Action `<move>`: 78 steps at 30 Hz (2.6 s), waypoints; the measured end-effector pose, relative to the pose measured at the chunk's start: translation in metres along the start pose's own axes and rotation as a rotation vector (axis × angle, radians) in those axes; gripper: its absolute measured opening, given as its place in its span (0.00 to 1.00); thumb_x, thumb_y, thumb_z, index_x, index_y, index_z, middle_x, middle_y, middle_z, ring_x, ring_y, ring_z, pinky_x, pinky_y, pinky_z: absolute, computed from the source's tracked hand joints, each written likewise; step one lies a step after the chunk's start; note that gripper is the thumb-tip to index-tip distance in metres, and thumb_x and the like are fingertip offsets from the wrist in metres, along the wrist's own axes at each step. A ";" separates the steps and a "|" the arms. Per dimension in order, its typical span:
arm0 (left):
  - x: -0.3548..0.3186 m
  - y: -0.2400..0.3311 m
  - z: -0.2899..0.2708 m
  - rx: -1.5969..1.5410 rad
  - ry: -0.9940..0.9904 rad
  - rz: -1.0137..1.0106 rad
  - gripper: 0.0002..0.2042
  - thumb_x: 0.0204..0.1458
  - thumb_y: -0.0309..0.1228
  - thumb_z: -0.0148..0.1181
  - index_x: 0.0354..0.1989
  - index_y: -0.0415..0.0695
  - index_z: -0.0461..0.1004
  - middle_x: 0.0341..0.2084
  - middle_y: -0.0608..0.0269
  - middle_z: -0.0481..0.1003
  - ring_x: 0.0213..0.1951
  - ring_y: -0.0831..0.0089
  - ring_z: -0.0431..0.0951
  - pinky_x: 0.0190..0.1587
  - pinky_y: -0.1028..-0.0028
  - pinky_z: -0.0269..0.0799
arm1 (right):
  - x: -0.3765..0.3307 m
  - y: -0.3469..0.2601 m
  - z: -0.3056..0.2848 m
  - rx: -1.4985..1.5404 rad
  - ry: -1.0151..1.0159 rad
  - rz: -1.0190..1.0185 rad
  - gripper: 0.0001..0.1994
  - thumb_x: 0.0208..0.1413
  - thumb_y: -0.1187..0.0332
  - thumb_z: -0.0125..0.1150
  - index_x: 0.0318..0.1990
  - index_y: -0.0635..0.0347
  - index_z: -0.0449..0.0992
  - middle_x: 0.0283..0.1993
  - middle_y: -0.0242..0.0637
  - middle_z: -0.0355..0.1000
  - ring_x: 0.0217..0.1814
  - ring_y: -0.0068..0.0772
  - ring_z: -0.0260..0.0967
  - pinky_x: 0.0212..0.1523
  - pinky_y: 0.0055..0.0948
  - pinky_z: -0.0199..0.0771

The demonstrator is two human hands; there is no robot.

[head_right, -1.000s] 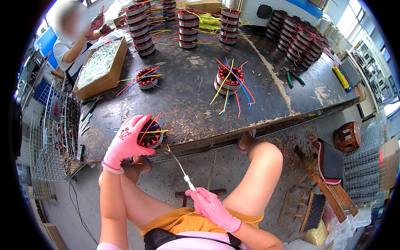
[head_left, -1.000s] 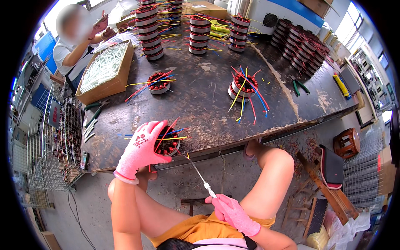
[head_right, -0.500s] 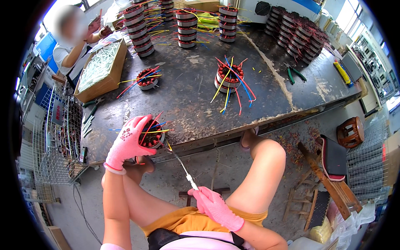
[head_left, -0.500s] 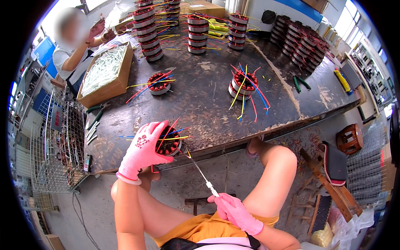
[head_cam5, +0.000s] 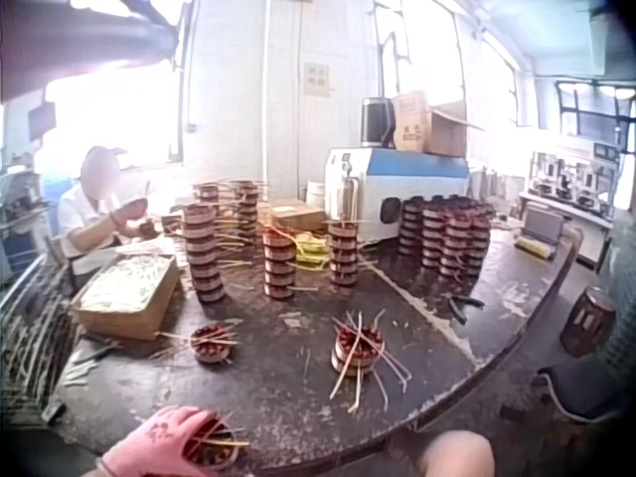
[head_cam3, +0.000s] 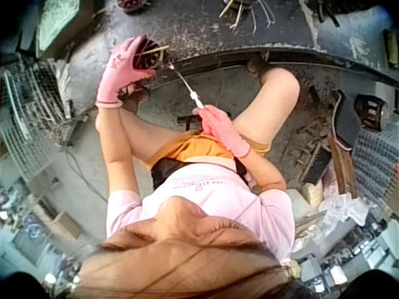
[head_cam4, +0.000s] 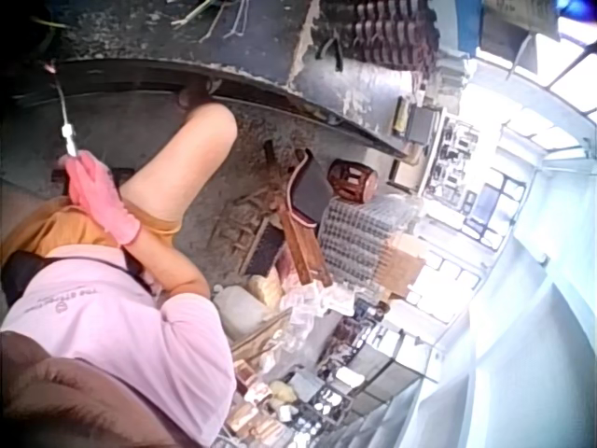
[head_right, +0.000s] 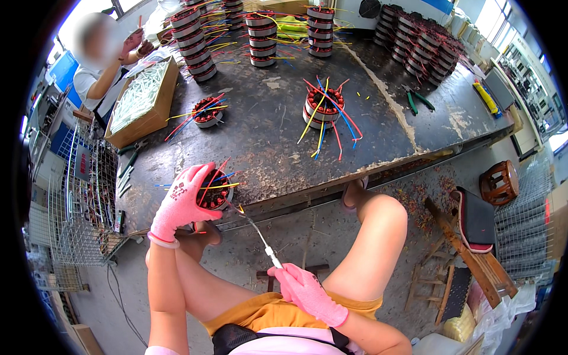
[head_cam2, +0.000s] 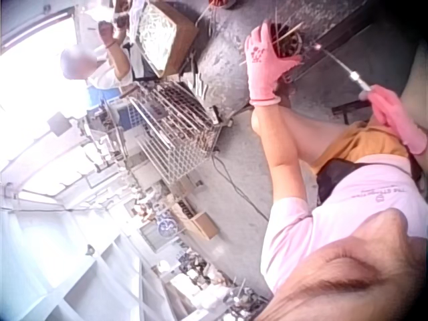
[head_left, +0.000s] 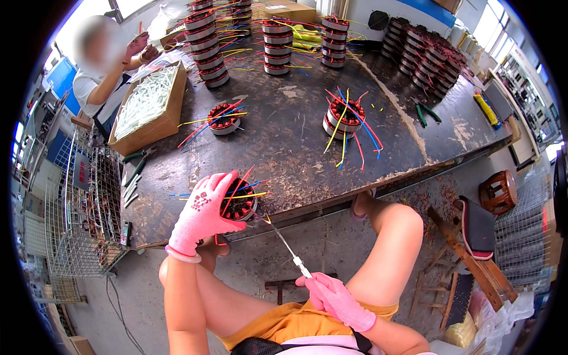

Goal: The person uses a soldering iron to heat and secure the ends of multiple colored wires protruding from cylindrical coil components. They hold the component with one hand and apply the soldering iron with the other, working on several units placed on a workbench.

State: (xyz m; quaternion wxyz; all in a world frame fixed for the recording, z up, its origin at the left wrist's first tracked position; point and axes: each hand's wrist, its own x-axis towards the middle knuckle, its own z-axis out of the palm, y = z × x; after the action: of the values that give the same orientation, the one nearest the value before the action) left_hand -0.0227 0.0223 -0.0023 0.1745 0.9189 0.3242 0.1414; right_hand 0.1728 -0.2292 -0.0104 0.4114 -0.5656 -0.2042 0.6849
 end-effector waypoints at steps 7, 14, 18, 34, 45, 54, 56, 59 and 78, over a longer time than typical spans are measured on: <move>0.001 0.001 -0.001 0.005 -0.002 -0.002 0.47 0.24 0.35 0.75 0.61 0.41 0.62 0.54 0.50 0.66 0.57 0.51 0.65 0.61 0.59 0.61 | 0.001 0.002 -0.001 0.025 -0.027 -0.006 0.16 0.65 0.61 0.48 0.48 0.67 0.71 0.16 0.22 0.55 0.17 0.12 0.47 0.19 0.17 0.45; 0.001 0.001 0.000 0.002 -0.007 -0.006 0.48 0.24 0.35 0.76 0.62 0.41 0.61 0.54 0.50 0.66 0.57 0.50 0.65 0.61 0.59 0.61 | 0.002 0.004 -0.002 0.031 -0.023 -0.015 0.16 0.66 0.62 0.47 0.48 0.68 0.71 0.16 0.22 0.56 0.17 0.12 0.47 0.20 0.17 0.47; 0.000 0.001 0.000 0.008 -0.003 0.001 0.47 0.24 0.36 0.76 0.62 0.41 0.61 0.54 0.51 0.66 0.57 0.50 0.64 0.61 0.59 0.60 | 0.000 0.001 -0.002 0.000 -0.031 -0.020 0.16 0.66 0.63 0.46 0.48 0.69 0.71 0.16 0.22 0.56 0.18 0.12 0.47 0.21 0.17 0.47; 0.001 0.003 -0.001 0.017 0.000 0.010 0.47 0.25 0.38 0.76 0.61 0.40 0.62 0.54 0.51 0.66 0.57 0.52 0.65 0.61 0.59 0.60 | 0.001 0.005 -0.006 -0.024 -0.032 -0.004 0.13 0.65 0.64 0.48 0.47 0.65 0.74 0.20 0.25 0.59 0.20 0.13 0.53 0.21 0.17 0.51; 0.001 0.003 -0.001 0.027 -0.035 -0.019 0.48 0.25 0.36 0.76 0.62 0.41 0.60 0.56 0.49 0.65 0.58 0.50 0.64 0.61 0.59 0.61 | 0.001 0.006 -0.003 0.005 -0.003 -0.018 0.16 0.65 0.63 0.47 0.47 0.68 0.72 0.16 0.23 0.57 0.17 0.12 0.48 0.20 0.17 0.47; 0.002 0.008 -0.002 0.034 -0.033 -0.052 0.47 0.24 0.34 0.75 0.61 0.42 0.63 0.56 0.50 0.65 0.59 0.50 0.64 0.62 0.59 0.60 | 0.003 0.011 -0.010 0.059 -0.018 -0.030 0.14 0.66 0.64 0.47 0.47 0.66 0.74 0.20 0.24 0.59 0.20 0.13 0.53 0.21 0.18 0.52; 0.004 0.008 -0.006 0.004 -0.065 -0.053 0.46 0.23 0.34 0.75 0.61 0.42 0.64 0.57 0.51 0.65 0.60 0.50 0.62 0.64 0.58 0.58 | 0.003 0.011 -0.010 0.112 -0.008 -0.038 0.14 0.66 0.64 0.47 0.47 0.67 0.73 0.19 0.24 0.58 0.19 0.13 0.51 0.20 0.17 0.50; 0.000 0.002 -0.011 0.058 -0.073 0.137 0.45 0.23 0.34 0.75 0.60 0.46 0.66 0.56 0.53 0.65 0.60 0.49 0.61 0.66 0.55 0.55 | 0.005 0.006 -0.006 0.135 0.005 -0.034 0.15 0.66 0.64 0.47 0.47 0.70 0.71 0.16 0.23 0.56 0.17 0.12 0.48 0.20 0.17 0.47; 0.001 0.012 -0.015 0.102 -0.066 0.052 0.45 0.22 0.36 0.76 0.60 0.50 0.67 0.54 0.55 0.68 0.60 0.51 0.63 0.69 0.53 0.49 | 0.008 -0.008 0.000 0.058 -0.011 -0.034 0.15 0.66 0.64 0.47 0.48 0.70 0.71 0.16 0.23 0.56 0.18 0.12 0.48 0.21 0.16 0.48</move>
State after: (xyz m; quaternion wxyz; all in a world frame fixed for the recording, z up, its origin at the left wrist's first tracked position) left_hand -0.0212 0.0180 0.0166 0.1341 0.9390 0.3010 0.0989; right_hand 0.1752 -0.2177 -0.0092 0.4381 -0.5461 -0.1961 0.6865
